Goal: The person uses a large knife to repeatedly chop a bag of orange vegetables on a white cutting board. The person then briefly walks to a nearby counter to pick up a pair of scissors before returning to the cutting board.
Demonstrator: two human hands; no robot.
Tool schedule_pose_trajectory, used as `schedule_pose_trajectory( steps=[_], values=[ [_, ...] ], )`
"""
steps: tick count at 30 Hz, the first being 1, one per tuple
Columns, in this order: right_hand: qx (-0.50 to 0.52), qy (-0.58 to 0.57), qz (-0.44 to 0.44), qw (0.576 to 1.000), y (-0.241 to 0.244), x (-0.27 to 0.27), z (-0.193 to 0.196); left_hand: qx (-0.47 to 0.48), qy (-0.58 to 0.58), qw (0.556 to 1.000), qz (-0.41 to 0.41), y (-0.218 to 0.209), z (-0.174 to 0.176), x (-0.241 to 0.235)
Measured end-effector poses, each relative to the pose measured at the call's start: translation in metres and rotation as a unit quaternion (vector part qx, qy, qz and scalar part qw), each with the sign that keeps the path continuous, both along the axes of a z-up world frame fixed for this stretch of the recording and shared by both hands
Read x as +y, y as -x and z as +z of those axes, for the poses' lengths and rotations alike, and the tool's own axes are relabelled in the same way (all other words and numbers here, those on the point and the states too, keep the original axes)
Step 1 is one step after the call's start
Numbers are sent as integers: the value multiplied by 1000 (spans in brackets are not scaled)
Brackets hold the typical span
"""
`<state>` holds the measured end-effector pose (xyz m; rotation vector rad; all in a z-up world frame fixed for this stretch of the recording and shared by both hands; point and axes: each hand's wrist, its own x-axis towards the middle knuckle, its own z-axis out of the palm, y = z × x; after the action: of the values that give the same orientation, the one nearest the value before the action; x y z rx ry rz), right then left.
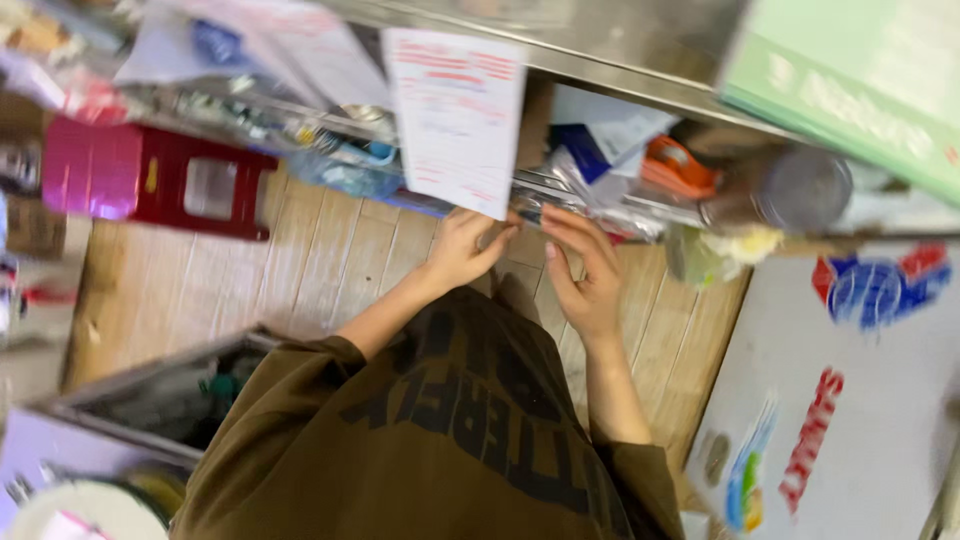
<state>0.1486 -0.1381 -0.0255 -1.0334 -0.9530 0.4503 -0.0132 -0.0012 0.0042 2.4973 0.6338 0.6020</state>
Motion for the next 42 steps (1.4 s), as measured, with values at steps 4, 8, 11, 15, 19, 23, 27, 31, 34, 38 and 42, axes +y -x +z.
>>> schedule_pose_trajectory(
  steps=[4, 8, 11, 15, 19, 23, 27, 31, 34, 38, 42],
  values=[
    [-1, 18, 330, 944, -18, 38, 41, -63, 33, 989, 129, 49, 4, -17],
    [-77, -7, 530, 844, -14, 98, 69, -174, 15, 946, 272, 63, -14, -39],
    [-24, -9, 581, 813, 4, 126, 84, -192, 34, 937, 289, 67, -17, -42],
    [20, -66, 550, 833, 21, 173, 113, -210, 52, 941, 260, 89, 9, -19],
    [-51, -30, 548, 834, 33, 223, 144, -207, 29, 955, 211, 125, 57, 27],
    [-88, 60, 391, 914, 46, 278, 136, -164, 17, 967, 193, 182, 102, 63],
    [-199, 183, 201, 942, 25, 301, 93, -146, 8, 970, 196, 227, 136, 101],
    [-176, 146, 202, 952, -3, 319, 53, -123, 14, 975, 184, 252, 144, 116],
    [-181, 144, 179, 956, -3, 306, 46, -81, 39, 983, 162, 248, 148, 125],
    [-142, 235, 167, 947, 6, 284, 77, -27, 32, 997, 70, 218, 158, 135],
    [170, -43, 424, 889, 29, 259, 116, 33, 12, 999, -8, 182, 165, 170]
  ],
)
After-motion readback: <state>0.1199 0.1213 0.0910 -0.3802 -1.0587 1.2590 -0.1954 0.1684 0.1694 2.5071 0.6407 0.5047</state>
